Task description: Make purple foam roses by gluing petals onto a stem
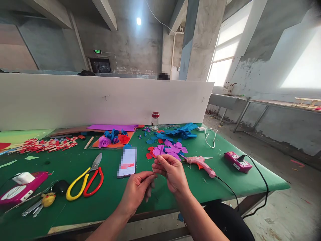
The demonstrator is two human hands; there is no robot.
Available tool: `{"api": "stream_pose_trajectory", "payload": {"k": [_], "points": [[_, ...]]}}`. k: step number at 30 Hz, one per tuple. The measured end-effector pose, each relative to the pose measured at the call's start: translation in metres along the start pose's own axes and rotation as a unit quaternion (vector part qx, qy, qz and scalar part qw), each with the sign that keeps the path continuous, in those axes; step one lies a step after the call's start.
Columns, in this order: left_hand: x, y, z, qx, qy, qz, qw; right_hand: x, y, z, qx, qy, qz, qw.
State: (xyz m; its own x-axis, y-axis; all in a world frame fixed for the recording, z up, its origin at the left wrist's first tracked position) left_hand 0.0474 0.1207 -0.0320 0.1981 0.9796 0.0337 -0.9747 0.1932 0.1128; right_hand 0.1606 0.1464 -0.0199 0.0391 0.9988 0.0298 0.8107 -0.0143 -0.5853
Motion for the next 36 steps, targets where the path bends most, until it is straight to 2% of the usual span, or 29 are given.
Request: {"api": "stream_pose_trajectory", "payload": {"k": [8,12,16,27,30,33,36], "points": [[0.003,0.009,-0.015,0.002,0.088,-0.023,0.996,0.008,0.011,-0.012,-0.031,0.061,0.017,0.998],[0.003,0.0,-0.024,-0.039,0.112,-0.06,0.991,0.013,0.019,-0.011,-0.029,0.049,0.024,0.998],[-0.001,-0.011,-0.029,-0.028,0.113,-0.075,0.99,0.015,0.02,-0.006,-0.023,0.033,0.019,0.999],[-0.002,-0.012,-0.032,0.051,0.112,-0.071,0.99,0.014,0.021,-0.009,-0.027,0.04,0.014,0.999],[-0.002,-0.011,-0.027,0.08,0.11,-0.111,0.984,0.014,0.017,-0.007,-0.029,0.039,-0.008,0.999],[0.004,0.012,0.0,0.091,0.035,-0.058,0.994,0.01,0.006,-0.007,-0.055,0.048,-0.054,0.996],[0.003,0.024,0.012,0.049,0.017,-0.036,0.998,0.004,-0.007,-0.006,-0.094,0.065,-0.101,0.988]]}}
Point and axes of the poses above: each hand's wrist, its own x-axis towards the middle knuckle, its own y-axis out of the back of the hand, z = x × y, the point moved 10 cm from there along x, towards the middle knuckle, and after that the axes turned 1 degree about y, right-handed, at the moved point
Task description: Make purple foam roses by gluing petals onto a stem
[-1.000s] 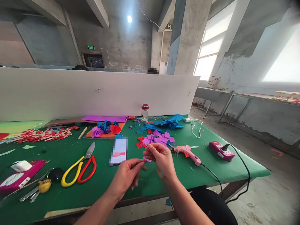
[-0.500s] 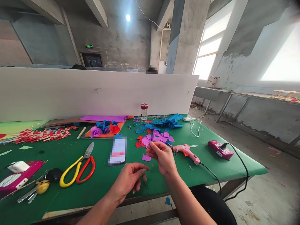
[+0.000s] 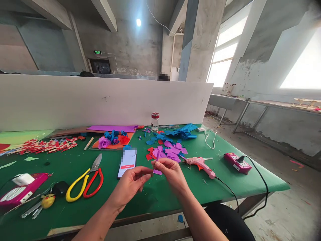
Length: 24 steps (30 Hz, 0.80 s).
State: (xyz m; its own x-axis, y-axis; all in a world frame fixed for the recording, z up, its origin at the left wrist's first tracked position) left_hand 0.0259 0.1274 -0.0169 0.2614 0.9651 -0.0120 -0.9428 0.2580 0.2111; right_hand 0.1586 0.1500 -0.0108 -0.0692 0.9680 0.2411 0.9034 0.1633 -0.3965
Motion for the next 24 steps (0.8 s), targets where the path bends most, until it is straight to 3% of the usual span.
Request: {"api": "stream_pose_trajectory", "payload": {"k": [4,12,24], "points": [[-0.004,-0.006,0.003,-0.063,-0.005,-0.019,0.998,-0.006,-0.018,-0.002,-0.016,0.026,-0.061,0.998],[-0.01,-0.004,0.01,-0.119,-0.042,0.015,0.992,-0.019,-0.037,-0.025,-0.074,0.112,-0.14,0.981],[-0.009,-0.012,0.003,-0.097,-0.016,0.014,0.995,-0.023,-0.027,-0.041,-0.118,0.112,-0.102,0.981]]}}
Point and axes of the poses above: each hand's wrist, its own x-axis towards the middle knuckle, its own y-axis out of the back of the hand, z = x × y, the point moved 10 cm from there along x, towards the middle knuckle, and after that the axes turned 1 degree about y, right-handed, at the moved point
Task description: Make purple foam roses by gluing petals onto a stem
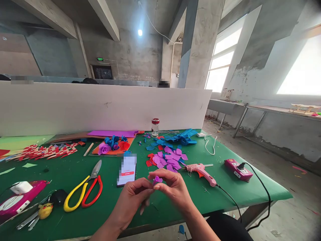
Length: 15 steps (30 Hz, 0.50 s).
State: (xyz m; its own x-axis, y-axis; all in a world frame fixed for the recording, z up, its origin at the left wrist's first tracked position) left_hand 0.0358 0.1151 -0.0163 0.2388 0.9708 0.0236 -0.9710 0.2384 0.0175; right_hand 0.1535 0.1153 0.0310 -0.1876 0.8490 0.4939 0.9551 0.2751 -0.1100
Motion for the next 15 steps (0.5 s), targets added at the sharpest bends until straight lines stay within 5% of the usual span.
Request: {"api": "stream_pose_trajectory", "payload": {"k": [15], "points": [[-0.001,0.002,0.012,0.033,-0.029,-0.001,0.999,0.0,0.007,-0.002,0.033,-0.048,0.01,0.998]]}}
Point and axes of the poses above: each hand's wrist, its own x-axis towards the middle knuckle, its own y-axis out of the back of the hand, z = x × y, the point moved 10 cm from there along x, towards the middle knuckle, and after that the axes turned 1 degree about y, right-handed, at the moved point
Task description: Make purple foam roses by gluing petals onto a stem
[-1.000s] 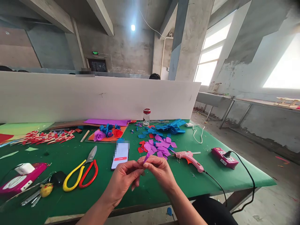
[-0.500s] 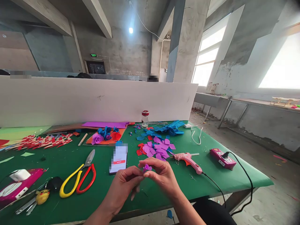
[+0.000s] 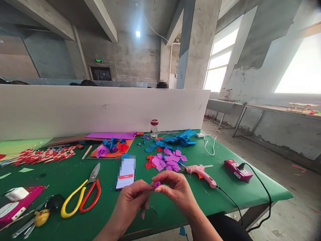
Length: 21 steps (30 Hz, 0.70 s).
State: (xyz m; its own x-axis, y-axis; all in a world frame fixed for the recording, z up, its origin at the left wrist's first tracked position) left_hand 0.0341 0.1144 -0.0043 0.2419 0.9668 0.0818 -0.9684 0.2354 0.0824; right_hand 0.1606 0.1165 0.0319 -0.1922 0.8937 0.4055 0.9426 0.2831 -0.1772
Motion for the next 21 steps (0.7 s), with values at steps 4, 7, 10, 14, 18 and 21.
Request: {"api": "stream_pose_trajectory", "payload": {"k": [4,7,10,14,18,21], "points": [[0.0,0.002,0.005,0.025,-0.028,0.002,0.999,-0.002,0.0,-0.004,-0.036,0.002,-0.002,0.999],[-0.001,0.002,0.009,0.034,-0.038,0.007,0.999,-0.003,0.001,-0.004,-0.056,-0.004,-0.002,0.998],[-0.002,0.001,0.011,0.035,-0.046,0.005,0.998,-0.003,0.002,-0.002,-0.065,-0.016,-0.007,0.998],[-0.002,0.0,0.01,0.033,-0.043,0.001,0.999,-0.002,0.002,0.003,-0.054,-0.03,-0.02,0.998],[-0.001,0.0,0.004,0.011,-0.012,0.02,1.0,-0.003,0.002,-0.004,-0.074,0.008,-0.013,0.997],[-0.001,0.002,0.001,-0.006,-0.004,0.041,0.999,-0.004,0.004,-0.021,-0.143,0.071,0.021,0.987]]}}
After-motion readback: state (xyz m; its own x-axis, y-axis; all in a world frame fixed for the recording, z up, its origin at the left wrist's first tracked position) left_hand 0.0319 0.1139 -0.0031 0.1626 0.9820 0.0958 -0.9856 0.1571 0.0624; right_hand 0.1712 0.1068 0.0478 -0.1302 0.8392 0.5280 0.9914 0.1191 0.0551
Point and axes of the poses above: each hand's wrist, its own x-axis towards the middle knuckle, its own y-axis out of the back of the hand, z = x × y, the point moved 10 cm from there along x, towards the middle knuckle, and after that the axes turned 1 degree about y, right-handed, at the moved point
